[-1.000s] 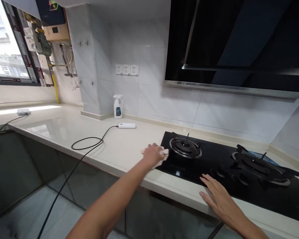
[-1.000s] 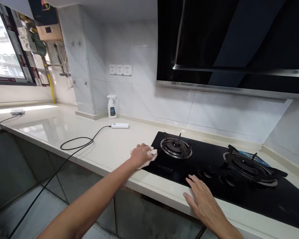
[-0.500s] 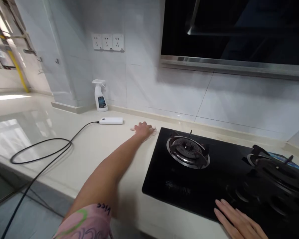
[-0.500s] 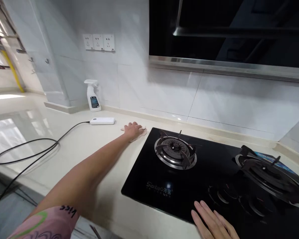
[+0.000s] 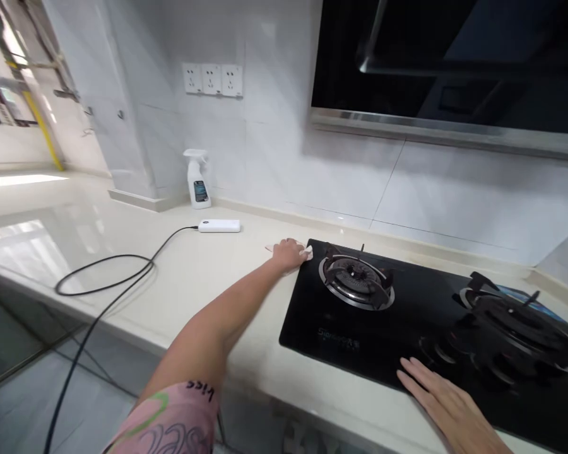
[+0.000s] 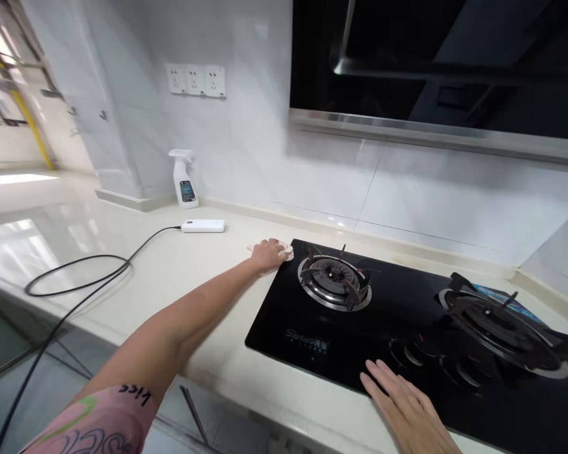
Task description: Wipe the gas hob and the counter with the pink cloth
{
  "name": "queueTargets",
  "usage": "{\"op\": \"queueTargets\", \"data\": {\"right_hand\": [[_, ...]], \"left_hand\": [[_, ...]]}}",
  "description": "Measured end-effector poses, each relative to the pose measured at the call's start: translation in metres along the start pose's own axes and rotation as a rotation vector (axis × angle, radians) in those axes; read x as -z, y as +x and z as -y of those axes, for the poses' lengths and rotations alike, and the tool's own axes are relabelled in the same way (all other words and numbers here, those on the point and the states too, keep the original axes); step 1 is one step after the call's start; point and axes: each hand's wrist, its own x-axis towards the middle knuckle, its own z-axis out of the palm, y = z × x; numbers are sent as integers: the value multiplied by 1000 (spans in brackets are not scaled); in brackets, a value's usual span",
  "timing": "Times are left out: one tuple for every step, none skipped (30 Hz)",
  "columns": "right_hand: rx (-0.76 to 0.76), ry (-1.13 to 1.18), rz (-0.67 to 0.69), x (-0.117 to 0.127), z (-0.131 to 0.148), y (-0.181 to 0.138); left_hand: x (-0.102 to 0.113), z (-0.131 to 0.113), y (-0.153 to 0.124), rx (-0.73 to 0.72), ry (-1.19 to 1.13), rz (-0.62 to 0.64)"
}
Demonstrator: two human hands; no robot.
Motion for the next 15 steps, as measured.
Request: {"op": "queueTargets", "data": {"right_hand": [[2,-7,-20,3,4,1],[0,-16,-37,4,7,2],[-5,-26,-54,5,9,2],[-17,-34,-62,4,10,3],[-34,-40,-64,4,10,3],[-49,-43,-59,3,11,4],[-62,-42,-51,2,12,5],[-72,-38,-44,2,13,6],[-78,-34,-38,2,14,7],[-83,-28,-33,3,15,8],[-88,-22,-31,3,16,9],[-93,-14,-29,4,16,10],[-96,-6,-29,4,17,11],[-95,1,-28,4,17,11],[-90,8,-31,4,16,12]], "left_hand": [[3,0,-20,-14,1,-7],[7,-1,-41,-30,2,-15],[10,-1,-63,-47,3,-24],[12,-1,-84,-62,5,-35],[15,-1,-106,-77,7,-48],[17,-1,-127,-91,9,-62],[19,-1,-147,-104,12,-75],[21,-1,-166,-117,15,-87],[23,-1,-183,-132,18,-95],[26,-1,-199,-147,21,-101],[28,-1,-214,-162,25,-105],[30,-1,-227,-176,29,-110],[32,-2,-238,-186,34,-114],[34,-2,-248,-195,38,-118],[36,-3,-256,-201,43,-121]]}}
